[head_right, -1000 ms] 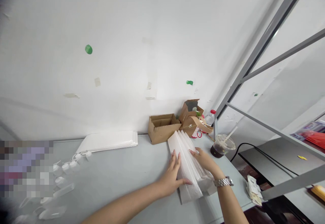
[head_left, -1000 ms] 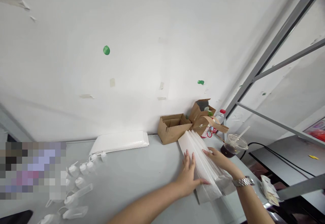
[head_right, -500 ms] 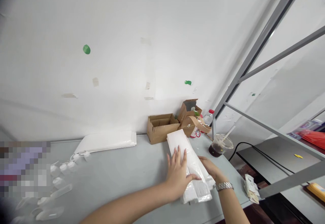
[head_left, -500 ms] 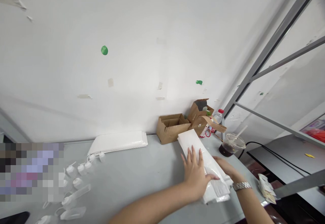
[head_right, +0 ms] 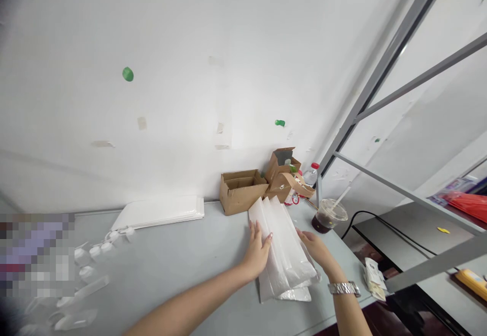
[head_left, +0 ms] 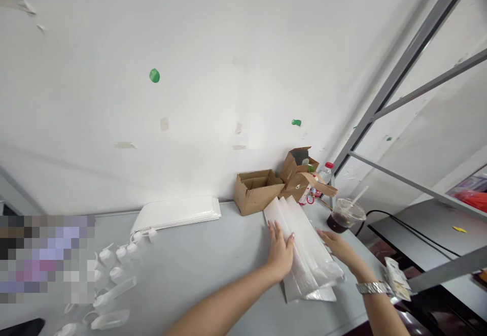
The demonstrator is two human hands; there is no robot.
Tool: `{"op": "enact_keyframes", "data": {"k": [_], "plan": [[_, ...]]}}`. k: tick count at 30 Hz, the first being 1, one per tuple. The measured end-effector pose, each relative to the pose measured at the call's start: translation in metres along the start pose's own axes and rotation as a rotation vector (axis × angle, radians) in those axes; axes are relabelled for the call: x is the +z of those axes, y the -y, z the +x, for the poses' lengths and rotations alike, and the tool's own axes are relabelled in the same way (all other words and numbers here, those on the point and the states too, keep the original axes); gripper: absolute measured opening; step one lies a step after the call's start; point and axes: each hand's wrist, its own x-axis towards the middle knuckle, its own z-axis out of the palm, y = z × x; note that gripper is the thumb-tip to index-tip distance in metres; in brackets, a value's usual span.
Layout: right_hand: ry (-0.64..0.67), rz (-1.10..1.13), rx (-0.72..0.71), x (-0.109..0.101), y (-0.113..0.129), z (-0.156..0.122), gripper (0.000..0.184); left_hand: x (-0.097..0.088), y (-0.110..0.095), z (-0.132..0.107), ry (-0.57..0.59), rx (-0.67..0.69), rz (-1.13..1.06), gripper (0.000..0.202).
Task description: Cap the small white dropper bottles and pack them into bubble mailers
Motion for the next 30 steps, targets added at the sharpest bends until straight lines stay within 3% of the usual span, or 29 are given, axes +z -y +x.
{"op": "enact_keyframes", "data": {"k": [3,5,8,12,16,19,20,22,24,26,28,30], "plan": [[0.188,0.159,-0.033,0.009,0.002,-0.002,0.048,-0.003,0.008,-0.002,0.001,0.012,-0.021,0.073],[0.238,0.215,-0.109,0.013,0.005,-0.003,0.044,-0.002,0.012,-0.005,0.005,0.031,-0.029,0.074],[0.236,0.085,-0.148,0.013,0.014,-0.001,0.036,0.005,0.016,-0.006,0.008,0.072,-0.036,0.076],[0.151,-0.108,-0.088,0.004,0.021,0.009,0.026,0.008,0.014,-0.005,0.01,0.075,-0.038,0.077],[-0.007,-0.187,0.023,-0.015,0.026,0.016,0.042,-0.013,0.009,-0.019,0.015,0.11,-0.016,0.075],[-0.304,-0.273,0.086,-0.023,0.048,0.003,0.059,-0.042,0.006,-0.043,0.051,0.104,0.025,0.073],[-0.485,-0.294,0.046,-0.02,0.061,-0.004,0.059,-0.052,0.005,-0.053,0.067,0.089,0.035,0.071],[-0.648,-0.242,-0.221,-0.004,0.097,-0.021,0.054,-0.074,0.005,-0.074,0.093,0.036,0.052,0.066],[-0.5,-0.08,-0.53,0.024,0.138,-0.038,0.044,-0.094,0.009,-0.096,0.118,-0.01,0.081,0.059],[-0.282,-0.027,-0.73,0.061,0.174,-0.051,0.037,-0.113,0.019,-0.116,0.114,0.005,0.086,0.052],[-0.113,-0.111,-0.87,0.101,0.199,-0.06,0.03,-0.131,0.032,-0.135,0.039,-0.018,0.078,0.048],[-0.031,-0.215,-0.955,0.136,0.211,-0.065,0.026,-0.147,0.047,-0.153,-0.042,-0.043,0.084,0.047]]}}
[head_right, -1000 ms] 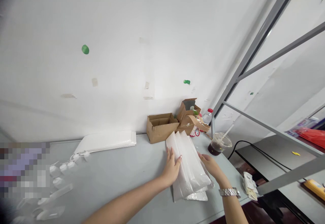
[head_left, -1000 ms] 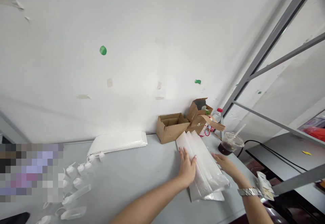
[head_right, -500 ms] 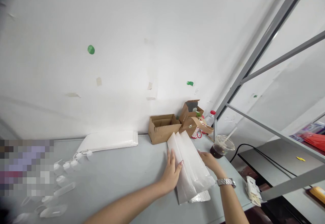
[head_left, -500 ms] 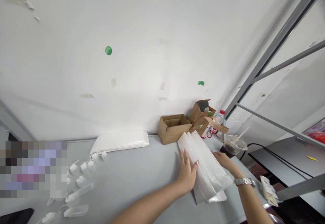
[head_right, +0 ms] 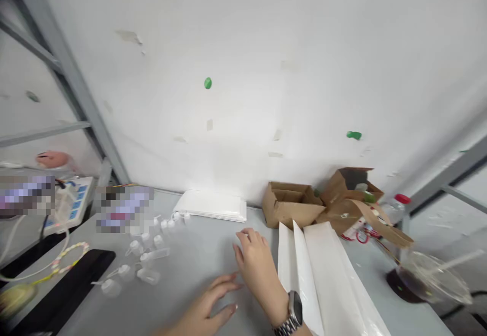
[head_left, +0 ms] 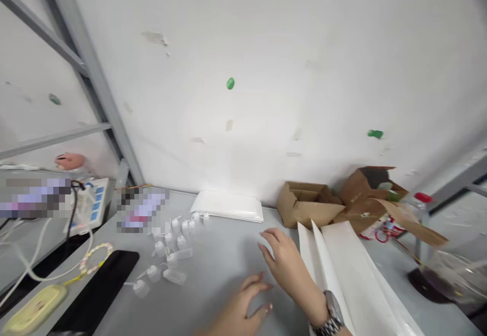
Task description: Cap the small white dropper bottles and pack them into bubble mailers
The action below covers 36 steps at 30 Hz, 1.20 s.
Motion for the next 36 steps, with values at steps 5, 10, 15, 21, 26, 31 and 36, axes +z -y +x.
{"op": "enact_keyframes", "data": {"k": [5,10,15,21,26,31,36], "plan": [[-0.009,-0.278,-0.006,0.048,0.005,-0.008,0.022,-0.03,0.034,-0.034,-0.174,-0.016,-0.069,0.037],[-0.056,-0.502,0.059,0.051,-0.02,-0.04,0.031,-0.041,0.046,-0.051,-0.232,-0.029,-0.215,0.038],[-0.038,-0.649,0.099,0.037,-0.064,-0.073,0.039,-0.041,0.035,-0.049,-0.235,-0.06,-0.271,0.039],[-0.107,-0.597,-0.058,0.025,-0.092,-0.086,0.036,-0.046,0.017,-0.056,-0.258,-0.107,-0.195,0.034],[-0.081,-0.369,-0.233,0.021,-0.054,-0.025,0.025,-0.053,0.015,-0.068,-0.37,-0.045,-0.139,0.028],[0.163,-0.196,-0.295,0.044,-0.004,0.077,0.036,-0.052,0.021,-0.076,-0.338,-0.026,-0.155,0.027],[0.214,-0.222,-0.251,0.087,-0.005,0.129,0.055,-0.058,0.028,-0.082,-0.317,-0.027,-0.201,0.029]]}}
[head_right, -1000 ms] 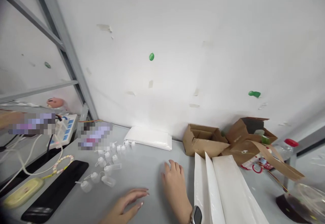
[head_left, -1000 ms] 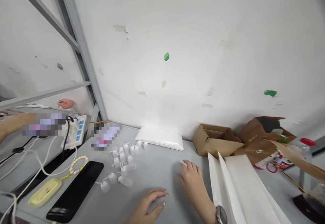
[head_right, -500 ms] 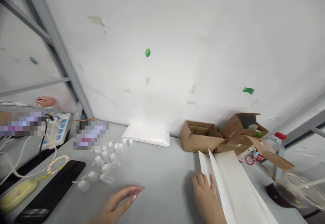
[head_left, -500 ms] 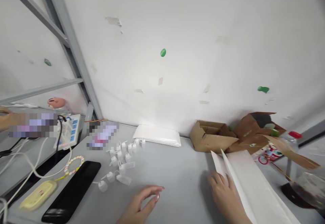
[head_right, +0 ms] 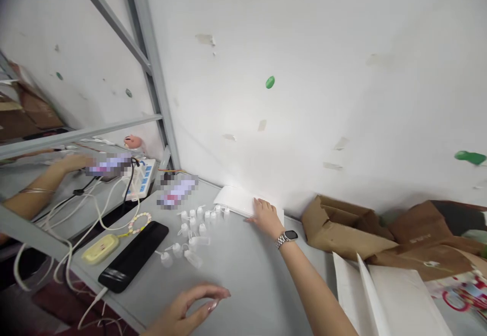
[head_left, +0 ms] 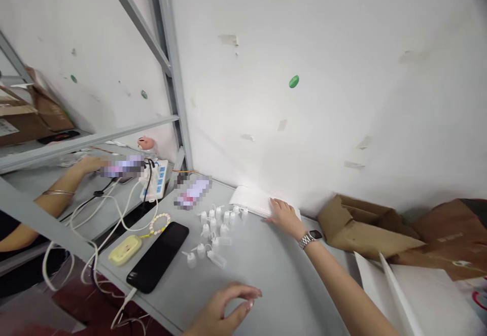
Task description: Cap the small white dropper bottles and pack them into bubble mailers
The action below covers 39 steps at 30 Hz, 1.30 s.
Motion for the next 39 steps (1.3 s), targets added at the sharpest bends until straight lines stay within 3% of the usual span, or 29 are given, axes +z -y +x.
{"op": "enact_keyframes", "data": {"k": [7,14,22,35,39], "plan": [[-0.083,-0.062,-0.028,0.018,-0.016,-0.004,0.033,-0.015,-0.003,0.002,-0.04,-0.008,-0.018,0.031],[-0.25,-0.138,-0.14,0.016,-0.024,0.004,0.028,-0.014,0.002,0.005,-0.039,0.023,-0.029,0.033],[-0.419,-0.145,-0.158,0.012,-0.034,0.008,0.028,-0.007,0.0,0.005,-0.003,-0.032,-0.039,0.034],[-0.636,0.046,0.001,0.008,-0.035,0.0,0.039,0.003,-0.001,0.007,0.023,-0.055,-0.029,0.033],[-0.756,0.058,0.074,-0.007,-0.044,-0.001,0.035,0.008,0.004,0.006,0.033,-0.038,-0.004,0.035]]}}
